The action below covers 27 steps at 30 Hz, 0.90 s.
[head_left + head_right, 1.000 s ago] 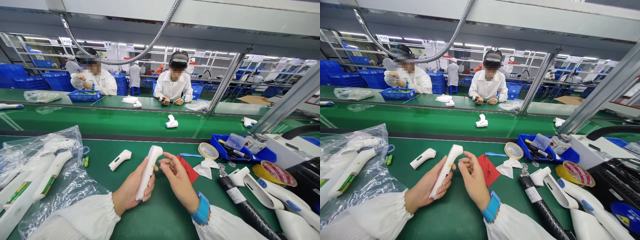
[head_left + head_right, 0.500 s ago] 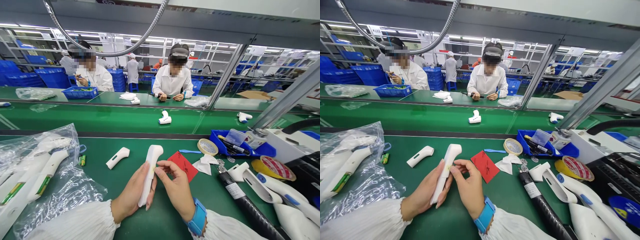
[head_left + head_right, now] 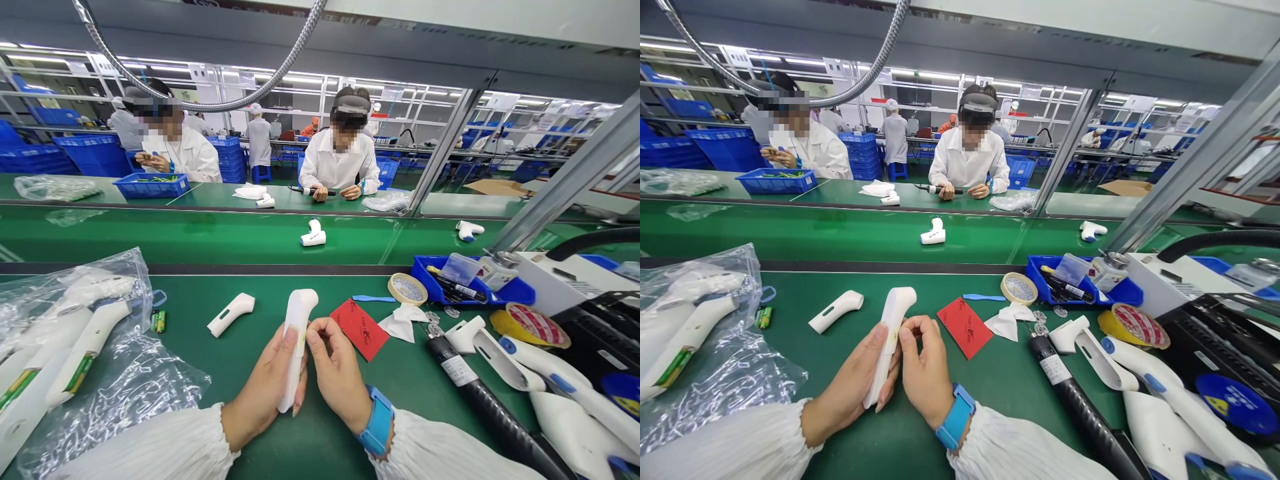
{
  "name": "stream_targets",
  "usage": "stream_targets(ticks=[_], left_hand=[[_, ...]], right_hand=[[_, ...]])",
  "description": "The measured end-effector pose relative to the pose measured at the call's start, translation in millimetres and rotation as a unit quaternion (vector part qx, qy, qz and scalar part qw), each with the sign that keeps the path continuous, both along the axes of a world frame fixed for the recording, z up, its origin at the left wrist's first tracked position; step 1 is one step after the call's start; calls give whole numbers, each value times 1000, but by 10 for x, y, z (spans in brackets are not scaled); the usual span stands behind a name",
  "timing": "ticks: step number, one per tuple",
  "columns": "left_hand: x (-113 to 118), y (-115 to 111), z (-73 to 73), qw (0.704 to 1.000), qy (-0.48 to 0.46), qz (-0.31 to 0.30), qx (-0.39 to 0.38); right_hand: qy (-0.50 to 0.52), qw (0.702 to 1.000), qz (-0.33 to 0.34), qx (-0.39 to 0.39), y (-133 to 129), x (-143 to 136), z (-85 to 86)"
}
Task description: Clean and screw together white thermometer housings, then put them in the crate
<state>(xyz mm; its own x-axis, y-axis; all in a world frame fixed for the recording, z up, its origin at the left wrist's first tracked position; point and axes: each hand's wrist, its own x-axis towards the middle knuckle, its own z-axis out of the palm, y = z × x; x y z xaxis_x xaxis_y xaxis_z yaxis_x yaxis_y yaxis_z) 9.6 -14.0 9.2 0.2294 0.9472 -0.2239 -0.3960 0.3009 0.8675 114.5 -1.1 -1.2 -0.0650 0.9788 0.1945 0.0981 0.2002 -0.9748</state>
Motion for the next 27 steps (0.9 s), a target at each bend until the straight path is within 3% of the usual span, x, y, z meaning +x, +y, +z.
stream_targets(ticks=[4,8,12,16,21,24,27], left_hand=[[-20,2,13,998,-36,-26,-41],[-63,44,52,995,-67,-29,-74],[-89,87,81,991,-77,-16,-105],[-70,53,48,990,-61,-49,-116],[-50,20,-21,997,-23,-54,-58],[-73,78,-18,1000,4,-17,-23],[-127,181,6,998,1,17,-54]], right_hand=[[-53,995,6,83,-18,56,16],[-83,983,57,156,-40,113,60],[-54,989,38,130,-41,96,65],[-70,991,11,112,-2,88,55],[-145,978,33,148,31,172,114],[-189,953,113,209,-71,153,171],[-193,910,227,288,-253,60,196]])
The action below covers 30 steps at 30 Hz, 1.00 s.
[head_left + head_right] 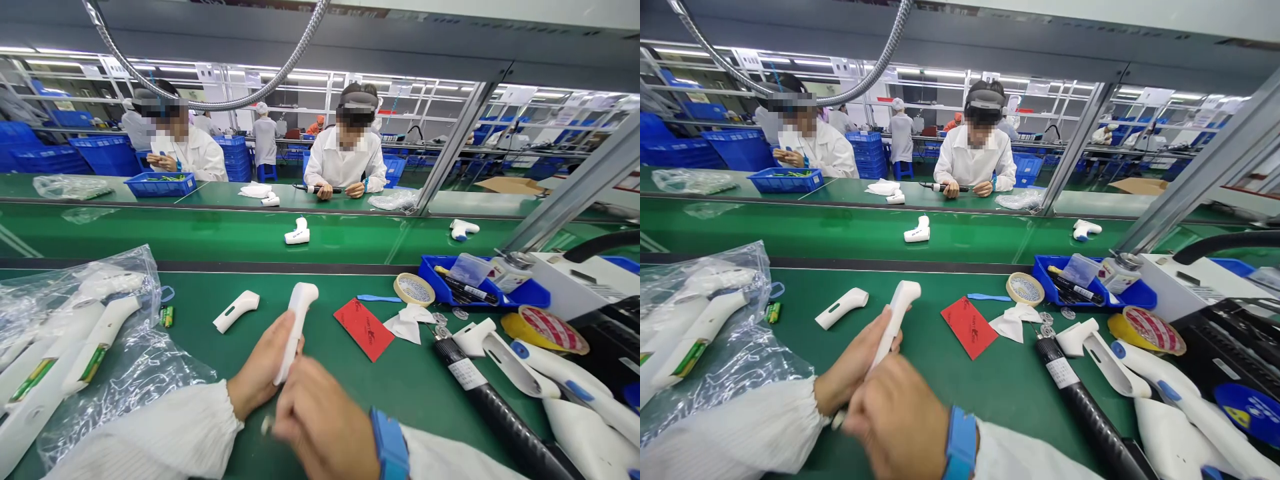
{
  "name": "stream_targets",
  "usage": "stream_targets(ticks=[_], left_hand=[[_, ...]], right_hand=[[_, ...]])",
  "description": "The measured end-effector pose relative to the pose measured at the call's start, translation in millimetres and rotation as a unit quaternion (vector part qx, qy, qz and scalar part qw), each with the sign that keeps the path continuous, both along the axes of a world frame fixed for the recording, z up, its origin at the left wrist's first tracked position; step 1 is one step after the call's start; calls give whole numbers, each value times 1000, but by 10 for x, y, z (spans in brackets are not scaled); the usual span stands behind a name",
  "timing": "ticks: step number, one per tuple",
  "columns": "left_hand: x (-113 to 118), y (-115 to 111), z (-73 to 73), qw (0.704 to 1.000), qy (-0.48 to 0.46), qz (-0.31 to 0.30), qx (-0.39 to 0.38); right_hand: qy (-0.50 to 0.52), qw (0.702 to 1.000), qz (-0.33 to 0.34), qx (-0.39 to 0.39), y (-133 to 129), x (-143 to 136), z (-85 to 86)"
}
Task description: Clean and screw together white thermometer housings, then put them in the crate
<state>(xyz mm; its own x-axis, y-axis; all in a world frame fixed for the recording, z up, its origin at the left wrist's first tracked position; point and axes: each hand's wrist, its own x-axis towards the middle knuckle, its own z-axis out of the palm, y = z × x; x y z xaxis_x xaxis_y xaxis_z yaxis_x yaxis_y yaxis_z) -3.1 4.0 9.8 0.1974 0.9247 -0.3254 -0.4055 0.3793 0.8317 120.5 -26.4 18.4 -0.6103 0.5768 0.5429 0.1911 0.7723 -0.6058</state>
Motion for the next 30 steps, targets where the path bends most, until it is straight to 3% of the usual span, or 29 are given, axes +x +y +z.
stream_targets(ticks=[3,8,12,15,19,22,25,30], left_hand=[[-50,66,3,999,-45,-19,-21],[-63,26,-18,998,-44,-34,5],[-66,-8,-3,999,-14,-42,24],[-64,-13,28,997,11,-67,32],[-42,-31,57,992,3,-124,35],[-31,-53,48,988,3,-156,14],[-27,-70,19,987,12,-160,13],[-12,-79,-30,986,11,-168,19]], right_hand=[[18,999,29,-17,-103,-33,19],[117,978,-54,-165,14,131,69],[225,915,-151,-300,179,256,43],[306,857,-215,-356,304,318,10],[382,801,-229,-399,420,369,-23],[382,794,-241,-407,443,372,-46],[344,808,-251,-408,427,348,-63],[313,831,-178,-425,384,298,-66]])
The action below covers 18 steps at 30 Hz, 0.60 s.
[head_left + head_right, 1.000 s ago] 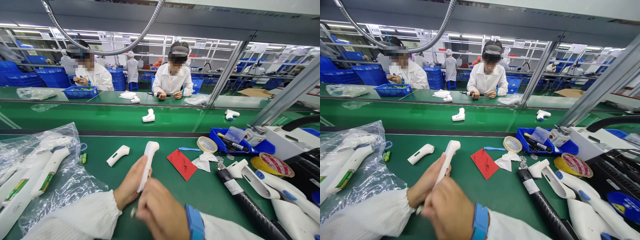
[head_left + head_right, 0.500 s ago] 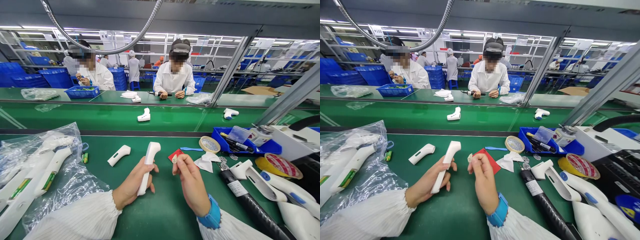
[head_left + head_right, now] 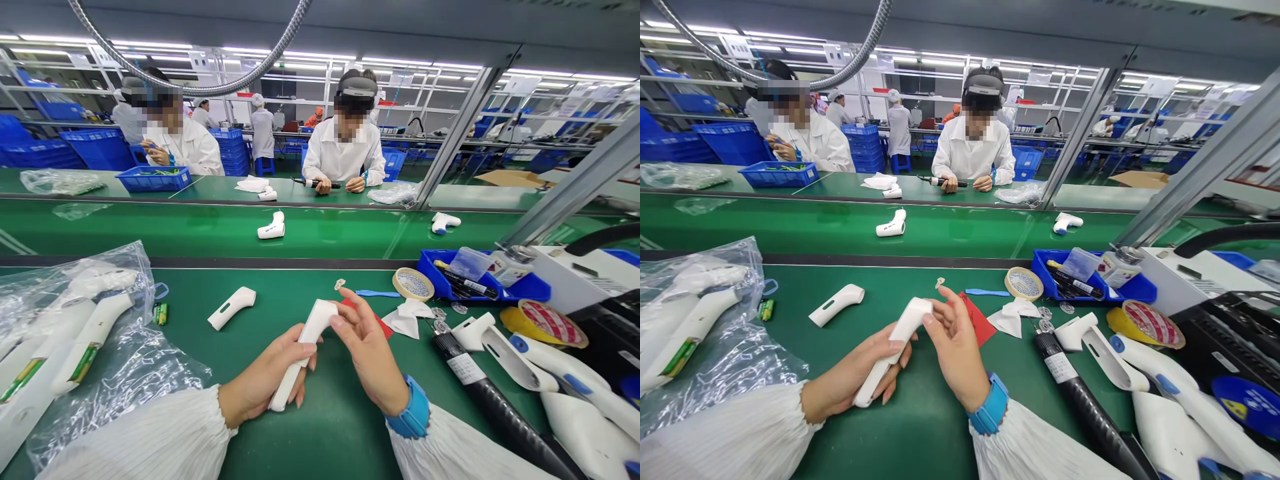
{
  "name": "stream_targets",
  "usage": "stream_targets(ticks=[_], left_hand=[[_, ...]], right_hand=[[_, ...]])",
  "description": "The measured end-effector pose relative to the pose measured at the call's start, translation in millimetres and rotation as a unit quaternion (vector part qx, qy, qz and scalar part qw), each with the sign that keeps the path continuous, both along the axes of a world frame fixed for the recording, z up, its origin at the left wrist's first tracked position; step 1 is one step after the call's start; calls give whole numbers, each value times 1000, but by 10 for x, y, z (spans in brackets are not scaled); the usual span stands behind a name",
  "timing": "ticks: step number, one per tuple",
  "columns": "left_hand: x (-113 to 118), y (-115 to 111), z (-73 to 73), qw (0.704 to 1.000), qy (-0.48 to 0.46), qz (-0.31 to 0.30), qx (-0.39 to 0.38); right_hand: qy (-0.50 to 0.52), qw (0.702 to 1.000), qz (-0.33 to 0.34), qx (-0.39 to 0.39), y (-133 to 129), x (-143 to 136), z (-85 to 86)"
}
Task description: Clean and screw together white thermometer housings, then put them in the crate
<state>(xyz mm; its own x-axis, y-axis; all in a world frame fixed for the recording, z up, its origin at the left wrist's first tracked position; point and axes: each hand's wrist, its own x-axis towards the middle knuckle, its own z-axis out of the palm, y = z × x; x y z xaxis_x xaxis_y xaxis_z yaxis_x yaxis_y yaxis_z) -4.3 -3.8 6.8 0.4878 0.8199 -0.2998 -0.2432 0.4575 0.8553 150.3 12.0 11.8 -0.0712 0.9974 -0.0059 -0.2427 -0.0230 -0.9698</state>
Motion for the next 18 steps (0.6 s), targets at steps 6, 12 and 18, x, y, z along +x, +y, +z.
stream_targets(ticks=[6,12,18], left_hand=[[13,-5,-31,1000,-15,-21,-9],[15,-17,-60,1000,-19,-16,-4],[21,-23,-42,1000,-4,-14,-17]], right_hand=[[10,1000,20,8,-22,-18,13],[6,1000,14,15,-17,-24,13],[7,1000,18,10,-5,-27,-15]])
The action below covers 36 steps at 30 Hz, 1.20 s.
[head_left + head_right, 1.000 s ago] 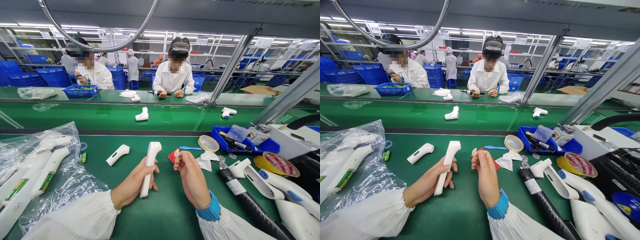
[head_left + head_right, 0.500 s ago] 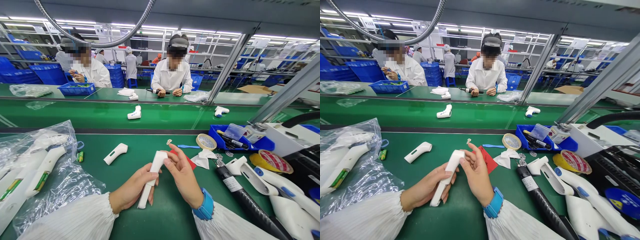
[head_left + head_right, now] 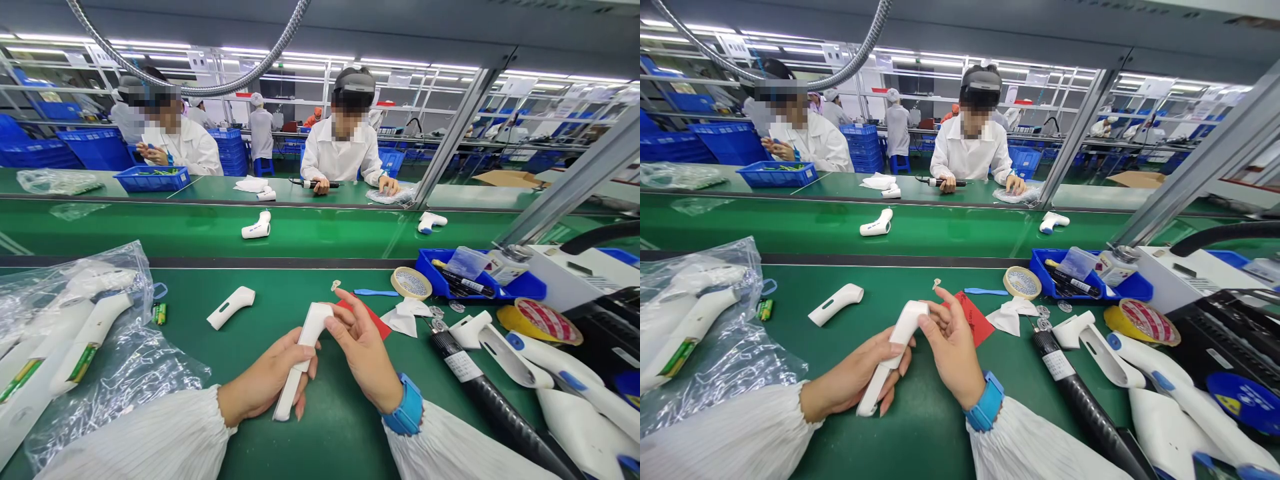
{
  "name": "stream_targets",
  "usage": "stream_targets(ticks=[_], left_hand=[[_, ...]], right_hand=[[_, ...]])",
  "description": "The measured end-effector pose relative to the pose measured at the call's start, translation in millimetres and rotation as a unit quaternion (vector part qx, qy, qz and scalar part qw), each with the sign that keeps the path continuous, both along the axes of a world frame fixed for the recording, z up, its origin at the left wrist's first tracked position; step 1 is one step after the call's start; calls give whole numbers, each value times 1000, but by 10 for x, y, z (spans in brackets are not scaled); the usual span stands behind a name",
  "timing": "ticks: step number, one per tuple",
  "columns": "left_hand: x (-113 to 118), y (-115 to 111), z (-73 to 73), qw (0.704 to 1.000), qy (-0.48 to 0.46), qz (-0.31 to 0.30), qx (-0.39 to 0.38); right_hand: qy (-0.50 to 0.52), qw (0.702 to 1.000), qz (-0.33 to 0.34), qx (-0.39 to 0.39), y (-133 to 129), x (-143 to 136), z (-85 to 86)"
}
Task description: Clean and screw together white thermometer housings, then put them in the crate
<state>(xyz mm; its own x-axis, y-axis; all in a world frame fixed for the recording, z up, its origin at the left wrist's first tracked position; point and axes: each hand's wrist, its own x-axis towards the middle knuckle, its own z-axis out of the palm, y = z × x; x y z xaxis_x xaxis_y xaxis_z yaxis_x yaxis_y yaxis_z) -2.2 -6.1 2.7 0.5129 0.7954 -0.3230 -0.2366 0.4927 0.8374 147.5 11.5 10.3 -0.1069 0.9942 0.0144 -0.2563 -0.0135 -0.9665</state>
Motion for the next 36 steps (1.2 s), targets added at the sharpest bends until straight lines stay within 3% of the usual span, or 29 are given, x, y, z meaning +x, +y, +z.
stream_targets(ticks=[11,36], left_hand=[[-7,-12,-65,1000,4,-3,9],[-5,0,17,999,47,1,27]], right_hand=[[6,1000,-1,-10,21,-6,-40],[13,1000,6,-20,17,13,-14]])
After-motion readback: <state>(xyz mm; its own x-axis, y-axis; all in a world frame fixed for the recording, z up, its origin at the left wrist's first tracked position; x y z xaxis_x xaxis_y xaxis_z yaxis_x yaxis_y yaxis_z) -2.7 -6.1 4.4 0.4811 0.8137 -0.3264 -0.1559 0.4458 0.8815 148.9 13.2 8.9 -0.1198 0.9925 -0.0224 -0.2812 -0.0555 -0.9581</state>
